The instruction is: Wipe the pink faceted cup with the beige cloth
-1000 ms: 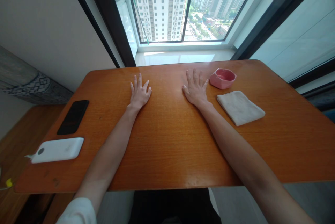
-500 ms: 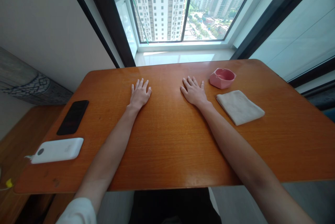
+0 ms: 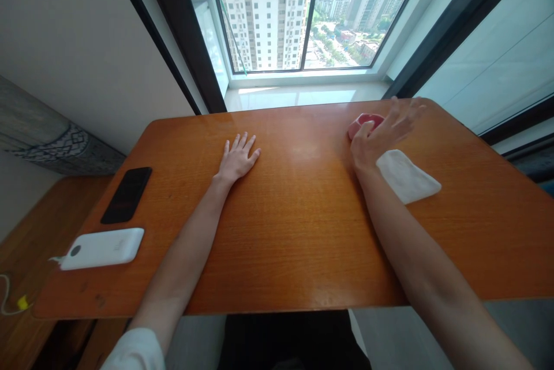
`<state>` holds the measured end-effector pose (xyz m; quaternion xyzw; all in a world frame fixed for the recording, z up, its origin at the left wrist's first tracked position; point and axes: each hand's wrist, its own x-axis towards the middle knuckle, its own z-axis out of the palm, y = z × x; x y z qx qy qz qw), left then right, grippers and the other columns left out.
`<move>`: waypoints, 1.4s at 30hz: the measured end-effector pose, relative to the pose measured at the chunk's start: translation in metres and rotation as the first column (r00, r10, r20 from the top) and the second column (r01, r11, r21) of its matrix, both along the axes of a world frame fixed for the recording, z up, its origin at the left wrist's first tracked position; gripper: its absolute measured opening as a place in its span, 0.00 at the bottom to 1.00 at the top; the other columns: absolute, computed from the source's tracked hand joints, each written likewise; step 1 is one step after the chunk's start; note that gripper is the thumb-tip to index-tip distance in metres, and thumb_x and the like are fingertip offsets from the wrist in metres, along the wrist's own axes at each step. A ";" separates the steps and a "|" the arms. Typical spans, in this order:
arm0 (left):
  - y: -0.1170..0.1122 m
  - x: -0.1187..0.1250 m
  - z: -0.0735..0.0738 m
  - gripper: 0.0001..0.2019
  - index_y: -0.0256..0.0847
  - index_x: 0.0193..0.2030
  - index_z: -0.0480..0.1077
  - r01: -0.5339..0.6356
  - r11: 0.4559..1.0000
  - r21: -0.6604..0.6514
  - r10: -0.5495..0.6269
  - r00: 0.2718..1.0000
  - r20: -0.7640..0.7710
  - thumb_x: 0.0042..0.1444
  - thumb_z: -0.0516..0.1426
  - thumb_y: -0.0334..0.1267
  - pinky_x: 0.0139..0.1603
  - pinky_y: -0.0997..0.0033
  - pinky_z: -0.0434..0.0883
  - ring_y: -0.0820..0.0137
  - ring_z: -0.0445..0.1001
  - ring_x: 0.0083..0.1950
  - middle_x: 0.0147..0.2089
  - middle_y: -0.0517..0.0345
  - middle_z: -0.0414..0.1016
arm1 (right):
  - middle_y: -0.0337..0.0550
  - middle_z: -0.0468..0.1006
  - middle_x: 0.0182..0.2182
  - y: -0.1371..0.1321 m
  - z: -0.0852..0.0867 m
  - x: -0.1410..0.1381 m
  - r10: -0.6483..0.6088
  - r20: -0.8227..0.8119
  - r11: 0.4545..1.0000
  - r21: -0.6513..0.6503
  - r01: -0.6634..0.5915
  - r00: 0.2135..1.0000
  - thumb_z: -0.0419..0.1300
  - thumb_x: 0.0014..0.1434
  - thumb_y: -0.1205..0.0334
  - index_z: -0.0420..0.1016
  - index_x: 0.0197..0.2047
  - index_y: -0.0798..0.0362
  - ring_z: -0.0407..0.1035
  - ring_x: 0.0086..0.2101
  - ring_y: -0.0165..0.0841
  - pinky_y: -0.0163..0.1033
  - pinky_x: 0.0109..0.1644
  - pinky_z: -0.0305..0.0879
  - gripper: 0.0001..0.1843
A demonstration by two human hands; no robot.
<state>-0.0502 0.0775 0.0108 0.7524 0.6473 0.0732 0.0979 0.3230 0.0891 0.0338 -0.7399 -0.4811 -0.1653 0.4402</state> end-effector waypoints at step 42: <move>0.002 0.001 -0.001 0.36 0.47 0.86 0.53 -0.016 1.000 0.024 0.016 1.000 0.007 0.77 0.42 0.59 0.90 0.36 0.41 0.53 0.43 0.91 0.90 0.54 0.45 | 0.49 0.84 0.65 -0.042 -0.023 -0.125 0.897 -0.402 0.180 -0.045 -0.983 0.182 0.48 0.76 0.56 0.78 0.71 0.49 0.79 0.63 0.43 0.52 0.74 0.71 0.28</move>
